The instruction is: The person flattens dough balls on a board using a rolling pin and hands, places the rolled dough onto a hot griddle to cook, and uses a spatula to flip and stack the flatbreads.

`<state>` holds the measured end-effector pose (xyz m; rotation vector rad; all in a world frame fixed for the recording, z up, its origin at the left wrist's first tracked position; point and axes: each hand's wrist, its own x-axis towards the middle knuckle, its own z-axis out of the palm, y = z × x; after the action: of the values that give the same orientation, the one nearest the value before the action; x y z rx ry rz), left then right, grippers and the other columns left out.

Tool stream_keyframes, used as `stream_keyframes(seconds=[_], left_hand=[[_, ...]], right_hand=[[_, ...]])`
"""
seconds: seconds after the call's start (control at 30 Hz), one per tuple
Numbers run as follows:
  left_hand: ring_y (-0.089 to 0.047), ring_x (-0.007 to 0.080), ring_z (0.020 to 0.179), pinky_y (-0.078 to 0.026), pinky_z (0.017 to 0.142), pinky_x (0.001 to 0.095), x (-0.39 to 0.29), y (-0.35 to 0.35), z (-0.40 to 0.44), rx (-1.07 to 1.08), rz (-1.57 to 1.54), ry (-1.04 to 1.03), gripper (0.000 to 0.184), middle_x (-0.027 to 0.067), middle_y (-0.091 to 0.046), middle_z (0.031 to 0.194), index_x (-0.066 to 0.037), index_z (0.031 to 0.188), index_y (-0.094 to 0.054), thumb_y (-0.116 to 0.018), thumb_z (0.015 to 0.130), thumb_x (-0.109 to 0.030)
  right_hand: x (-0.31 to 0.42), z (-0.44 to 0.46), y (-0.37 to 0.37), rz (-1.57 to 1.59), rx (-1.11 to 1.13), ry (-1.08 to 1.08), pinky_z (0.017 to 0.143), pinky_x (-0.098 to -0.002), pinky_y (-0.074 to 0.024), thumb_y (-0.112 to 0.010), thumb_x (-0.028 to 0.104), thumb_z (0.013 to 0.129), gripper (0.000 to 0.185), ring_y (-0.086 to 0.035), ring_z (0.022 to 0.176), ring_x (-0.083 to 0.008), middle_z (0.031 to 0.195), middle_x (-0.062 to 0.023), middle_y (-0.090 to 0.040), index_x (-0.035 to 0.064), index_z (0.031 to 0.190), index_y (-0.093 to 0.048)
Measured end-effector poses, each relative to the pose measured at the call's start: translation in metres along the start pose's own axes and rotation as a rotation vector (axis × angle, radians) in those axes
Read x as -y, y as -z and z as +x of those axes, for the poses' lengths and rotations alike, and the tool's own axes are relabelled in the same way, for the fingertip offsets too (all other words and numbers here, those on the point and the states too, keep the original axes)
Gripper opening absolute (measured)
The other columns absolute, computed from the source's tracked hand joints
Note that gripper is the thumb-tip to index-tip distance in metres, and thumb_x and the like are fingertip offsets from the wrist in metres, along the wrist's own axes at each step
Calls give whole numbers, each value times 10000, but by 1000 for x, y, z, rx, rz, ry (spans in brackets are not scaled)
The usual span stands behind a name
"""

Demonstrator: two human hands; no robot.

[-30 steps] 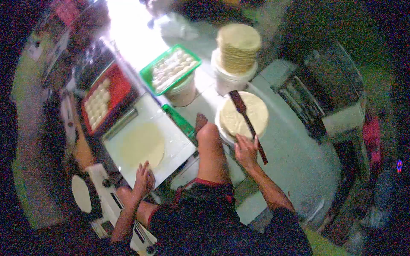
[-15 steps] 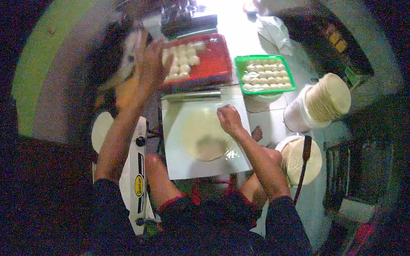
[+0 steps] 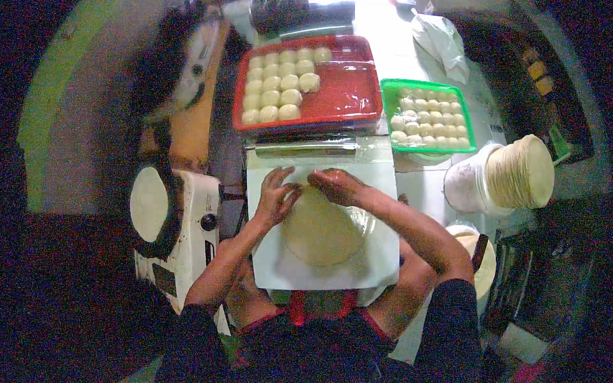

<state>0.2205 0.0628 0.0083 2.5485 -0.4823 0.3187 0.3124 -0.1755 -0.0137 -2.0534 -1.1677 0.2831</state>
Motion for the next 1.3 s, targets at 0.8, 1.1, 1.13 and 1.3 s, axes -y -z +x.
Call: stream_keyframes(seconds=[0.8,1.1,1.13,1.3], left_hand=[[-588,141,1030,-489,819,320,-77,34,-167,566,-1229,867,370,71,-674,1101,7,1199,-644,-540,1026,-303],[-619,178,1039,-511,918,370,-97,353,-387,-162,-1215,1176,277,43,-663,1150,-101,1155,-669,-633,961,-295],[-633,182,1017,-526,894,374,-86,382,-420,-283,-1138,1171,264,38,-676,1113,-107,1138,-673,-624,967,-302],[-629,112,860,-522,771,300,-105,522,-506,-760,-454,1161,328,3,-702,973,-36,1113,-692,-610,1002,-334]], right_hand=[[211,0,62,721,983,-503,1161,-399,-308,-720,165,898,764,-395,1393,-253,1525,-102,-452,110,1559,-342],[451,178,-104,411,1206,288,1152,-396,-348,-734,222,862,738,-449,1371,-292,1507,-166,-470,30,1499,-415],[486,199,-121,409,1183,341,1135,-397,-374,-730,234,860,731,-482,1346,-300,1489,-177,-489,13,1487,-427],[621,270,-193,410,1065,463,941,-388,-510,-720,171,847,628,-638,1111,-261,1280,-174,-644,-9,1411,-509]])
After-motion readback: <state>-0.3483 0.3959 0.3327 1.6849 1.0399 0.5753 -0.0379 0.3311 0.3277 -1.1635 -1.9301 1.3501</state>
